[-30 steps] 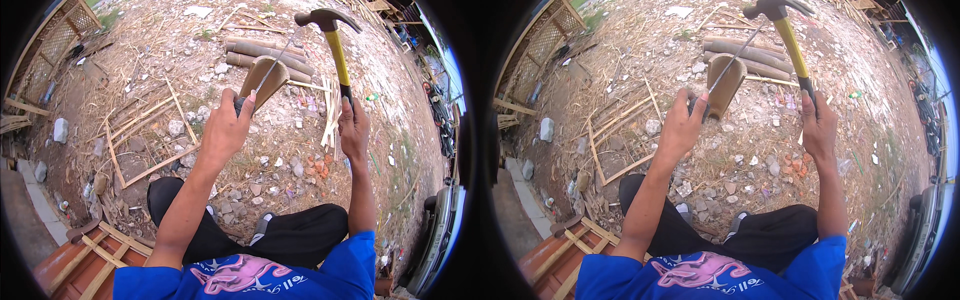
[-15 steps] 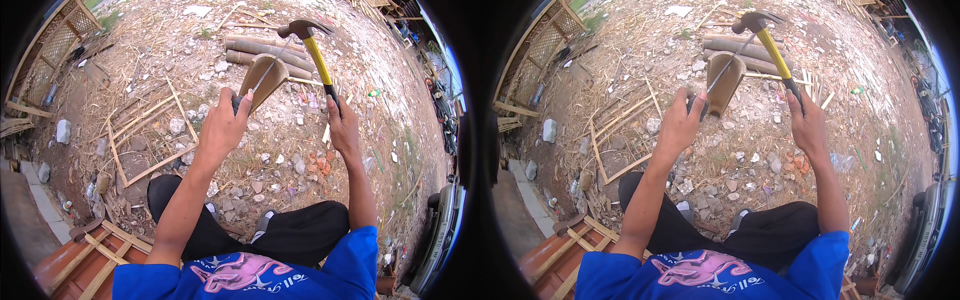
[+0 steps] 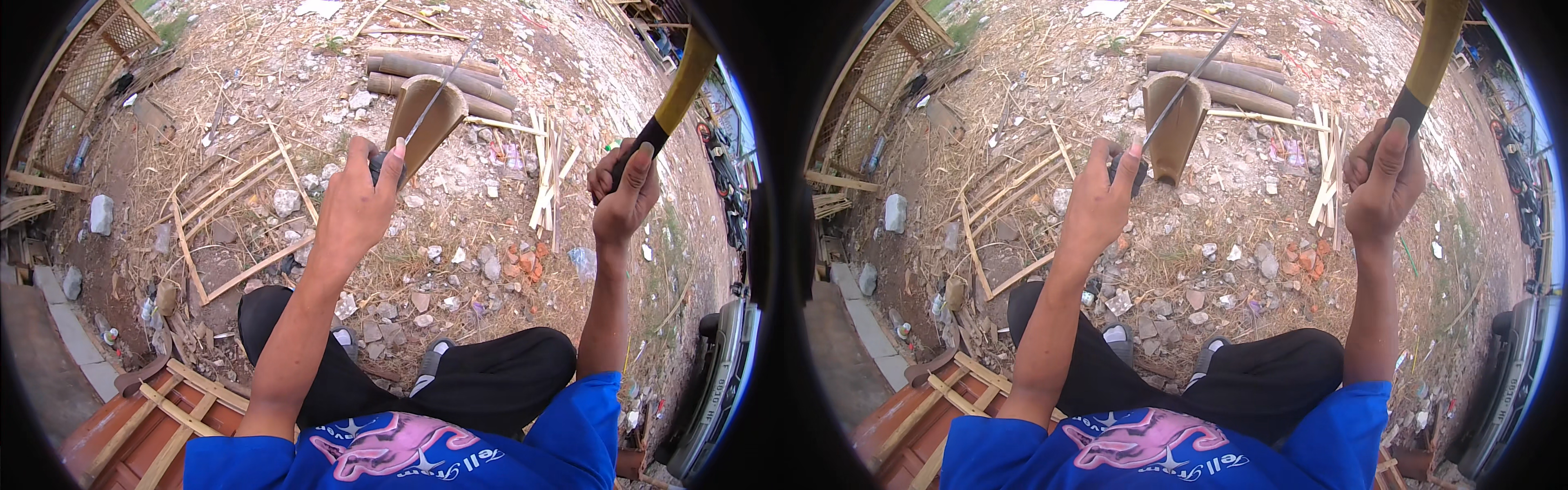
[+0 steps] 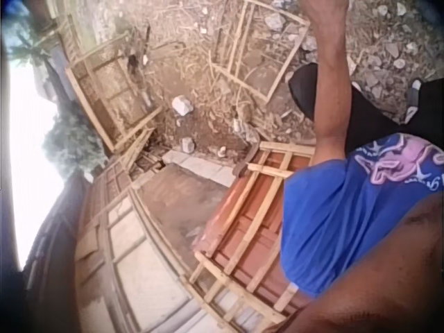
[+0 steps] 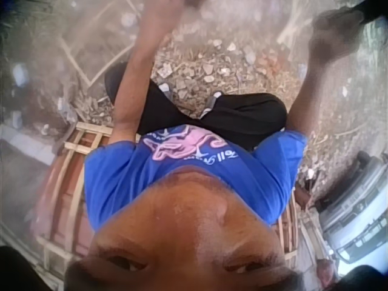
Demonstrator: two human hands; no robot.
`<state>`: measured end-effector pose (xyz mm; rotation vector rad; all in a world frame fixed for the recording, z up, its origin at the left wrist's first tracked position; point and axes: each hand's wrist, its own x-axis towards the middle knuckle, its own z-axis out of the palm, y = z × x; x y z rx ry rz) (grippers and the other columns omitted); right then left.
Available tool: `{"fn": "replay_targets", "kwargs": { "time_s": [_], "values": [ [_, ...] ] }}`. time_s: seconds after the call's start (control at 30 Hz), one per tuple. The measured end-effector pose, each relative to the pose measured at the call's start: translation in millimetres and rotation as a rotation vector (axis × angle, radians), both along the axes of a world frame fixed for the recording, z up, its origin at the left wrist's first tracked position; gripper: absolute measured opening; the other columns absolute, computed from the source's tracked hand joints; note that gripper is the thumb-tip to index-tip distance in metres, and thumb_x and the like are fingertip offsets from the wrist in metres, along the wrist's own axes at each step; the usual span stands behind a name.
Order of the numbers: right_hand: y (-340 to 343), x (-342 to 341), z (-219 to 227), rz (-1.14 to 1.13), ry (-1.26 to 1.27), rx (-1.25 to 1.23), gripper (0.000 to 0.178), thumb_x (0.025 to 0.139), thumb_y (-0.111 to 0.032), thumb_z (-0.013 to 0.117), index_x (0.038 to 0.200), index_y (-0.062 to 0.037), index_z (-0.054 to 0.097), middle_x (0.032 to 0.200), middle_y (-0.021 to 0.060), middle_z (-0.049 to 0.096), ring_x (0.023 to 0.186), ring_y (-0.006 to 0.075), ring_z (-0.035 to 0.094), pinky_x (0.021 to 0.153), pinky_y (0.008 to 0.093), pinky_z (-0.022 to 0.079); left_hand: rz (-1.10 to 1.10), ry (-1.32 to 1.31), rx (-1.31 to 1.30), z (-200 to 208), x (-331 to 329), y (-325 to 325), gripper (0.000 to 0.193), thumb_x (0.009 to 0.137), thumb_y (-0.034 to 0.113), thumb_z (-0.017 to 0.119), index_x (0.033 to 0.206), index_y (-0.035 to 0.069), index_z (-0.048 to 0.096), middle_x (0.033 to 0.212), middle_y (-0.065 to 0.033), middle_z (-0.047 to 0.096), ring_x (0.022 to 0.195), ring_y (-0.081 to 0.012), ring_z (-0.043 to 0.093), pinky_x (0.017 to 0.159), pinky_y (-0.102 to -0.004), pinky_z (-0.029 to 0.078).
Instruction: The person splits bamboo pieces using a knife and a hammer, then carves and trims the edges of the bamboo using the knife.
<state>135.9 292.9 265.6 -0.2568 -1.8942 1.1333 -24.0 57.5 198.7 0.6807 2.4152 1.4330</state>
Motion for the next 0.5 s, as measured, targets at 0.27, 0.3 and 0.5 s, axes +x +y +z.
{"fn": "replay_targets", "kwargs": {
  "time_s": [0.27, 0.3, 0.5],
  "values": [
    [15.4, 2.0, -70.2, -0.249, -0.783, 0.197, 0.051, 0.103, -0.049, 0.042, 0.106, -0.0013, 0.061, 0.060, 0.0112, 0.048, 0.052, 0.0223, 0.045, 0.052, 0.0403, 0.035, -0.009, -0.019, -0.063, -0.3, 1.8, 3.7, 0.048, 0.101, 0.048, 0.047, 0.103, 0.000, 0.052, 0.072, -0.0166, 0.062, 0.068, -0.0285, 0.063, 0.066, -0.0406, 0.047],
    [9.3, 0.3, -64.6, -0.245, -0.720, 0.169, 0.050, 0.103, -0.048, 0.044, 0.103, -0.0010, 0.061, 0.059, 0.0104, 0.047, 0.053, 0.0200, 0.043, 0.051, 0.0396, 0.034, 0.000, -0.005, -0.065, -3.2, -2.1, 4.5, 0.048, 0.101, 0.048, 0.047, 0.103, 0.000, 0.052, 0.072, -0.0166, 0.062, 0.068, -0.0285, 0.063, 0.066, -0.0406, 0.047],
    [-6.3, 0.3, -61.4, -0.176, -0.712, 0.238, 0.044, 0.102, -0.044, 0.048, 0.095, -0.0016, 0.058, 0.061, 0.0116, 0.048, 0.053, 0.0197, 0.042, 0.052, 0.0384, 0.035, 0.003, -0.024, -0.070, -1.3, 2.1, -0.3, 0.048, 0.101, 0.048, 0.046, 0.103, 0.000, 0.052, 0.076, -0.0177, 0.065, 0.071, -0.0305, 0.064, 0.069, -0.0408, 0.048]
  ]
}}
